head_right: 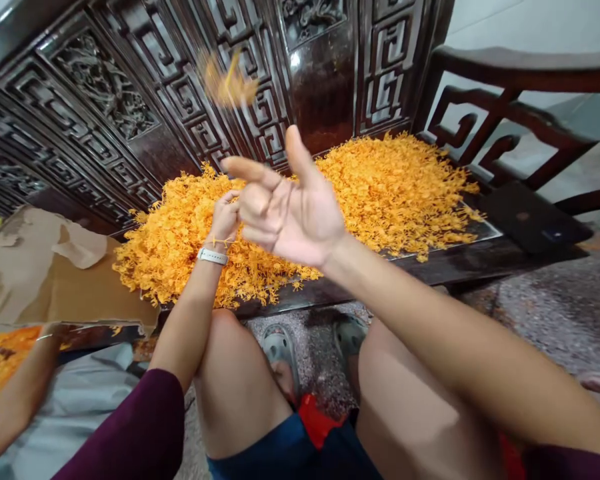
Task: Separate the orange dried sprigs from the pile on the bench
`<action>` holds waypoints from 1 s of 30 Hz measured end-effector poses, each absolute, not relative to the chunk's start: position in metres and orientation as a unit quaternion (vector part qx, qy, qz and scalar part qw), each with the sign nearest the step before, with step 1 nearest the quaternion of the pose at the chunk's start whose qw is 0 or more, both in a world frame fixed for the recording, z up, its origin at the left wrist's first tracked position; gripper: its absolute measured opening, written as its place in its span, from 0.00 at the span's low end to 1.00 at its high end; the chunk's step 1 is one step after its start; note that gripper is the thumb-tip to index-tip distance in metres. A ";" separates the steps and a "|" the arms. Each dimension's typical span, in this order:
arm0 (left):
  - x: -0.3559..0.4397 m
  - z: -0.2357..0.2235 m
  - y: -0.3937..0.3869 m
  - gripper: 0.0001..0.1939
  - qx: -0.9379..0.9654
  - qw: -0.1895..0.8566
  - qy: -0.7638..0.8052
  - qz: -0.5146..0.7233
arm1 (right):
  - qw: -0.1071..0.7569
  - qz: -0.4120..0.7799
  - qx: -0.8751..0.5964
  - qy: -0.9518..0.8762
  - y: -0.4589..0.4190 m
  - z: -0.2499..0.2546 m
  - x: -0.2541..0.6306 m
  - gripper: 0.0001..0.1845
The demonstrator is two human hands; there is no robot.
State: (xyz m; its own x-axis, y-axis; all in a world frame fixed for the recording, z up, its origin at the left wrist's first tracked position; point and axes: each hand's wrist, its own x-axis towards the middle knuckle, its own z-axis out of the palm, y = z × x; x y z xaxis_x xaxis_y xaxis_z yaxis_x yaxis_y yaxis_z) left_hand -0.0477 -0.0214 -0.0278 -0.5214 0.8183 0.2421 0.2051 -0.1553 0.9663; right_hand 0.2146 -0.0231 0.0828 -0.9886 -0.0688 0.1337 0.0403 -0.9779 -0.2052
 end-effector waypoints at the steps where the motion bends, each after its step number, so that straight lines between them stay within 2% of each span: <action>1: -0.043 -0.026 -0.023 0.16 0.425 0.247 0.597 0.634 | -0.056 -0.987 -0.051 0.141 -0.015 0.082 0.213 0.25; 4: -0.031 -0.018 -0.025 0.12 0.426 0.245 0.580 0.649 | -0.212 -0.895 0.007 0.392 -0.006 0.076 0.207 0.28; 7: -0.023 -0.011 -0.028 0.13 0.480 0.231 0.575 0.622 | -0.265 -0.754 0.060 0.598 -0.001 0.066 0.204 0.28; 10: -0.016 -0.004 -0.033 0.17 0.566 0.242 0.566 0.548 | -0.304 -0.539 0.137 0.774 0.017 0.052 0.205 0.23; 12: -0.011 -0.001 -0.037 0.17 0.614 0.249 0.560 0.497 | -0.277 -0.379 0.165 0.868 0.031 0.043 0.206 0.22; 14: -0.006 -0.001 -0.040 0.15 0.648 0.249 0.560 0.452 | -0.218 -0.253 0.174 0.926 0.039 0.038 0.206 0.15; 16: -0.002 -0.005 -0.041 0.12 0.677 0.240 0.564 0.407 | -0.151 -0.163 0.176 0.959 0.032 0.040 0.205 0.11; 18: 0.001 -0.011 -0.039 0.11 0.701 0.211 0.568 0.376 | -0.084 -0.104 0.134 0.982 0.009 0.047 0.203 0.14; 20: 0.003 -0.017 -0.034 0.11 0.710 0.182 0.570 0.371 | -0.029 -0.113 0.035 0.993 -0.022 0.056 0.200 0.14; 21: 0.003 -0.019 -0.032 0.11 0.707 0.173 0.572 0.377 | -0.010 -0.164 -0.024 0.986 -0.037 0.060 0.199 0.13; 23: 0.000 -0.023 -0.028 0.15 0.692 0.171 0.578 0.398 | 0.053 -0.323 -0.168 0.930 -0.058 0.065 0.199 0.08; 25: -0.005 -0.025 -0.025 0.19 0.670 0.171 0.585 0.425 | 0.104 -0.467 -0.250 0.841 -0.063 0.070 0.203 0.07; 27: -0.013 -0.027 -0.024 0.22 0.642 0.175 0.590 0.457 | 0.148 -0.553 -0.256 0.779 -0.055 0.076 0.210 0.12; 28: -0.017 -0.028 -0.024 0.24 0.624 0.183 0.591 0.478 | 0.143 -0.596 -0.232 0.755 -0.048 0.078 0.214 0.16; 30: -0.024 -0.031 -0.024 0.26 0.588 0.200 0.586 0.521 | 0.067 -0.691 -0.173 0.699 -0.032 0.083 0.221 0.26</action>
State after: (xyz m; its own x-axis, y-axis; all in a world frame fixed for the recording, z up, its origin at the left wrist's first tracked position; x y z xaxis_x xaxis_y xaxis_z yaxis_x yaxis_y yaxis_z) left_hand -0.0243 -0.0242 -0.0313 -0.2298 0.8965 0.3788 0.4804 -0.2340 0.8453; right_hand 0.2212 -0.0324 0.0829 -0.9310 -0.3350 0.1449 -0.1485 -0.0150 -0.9888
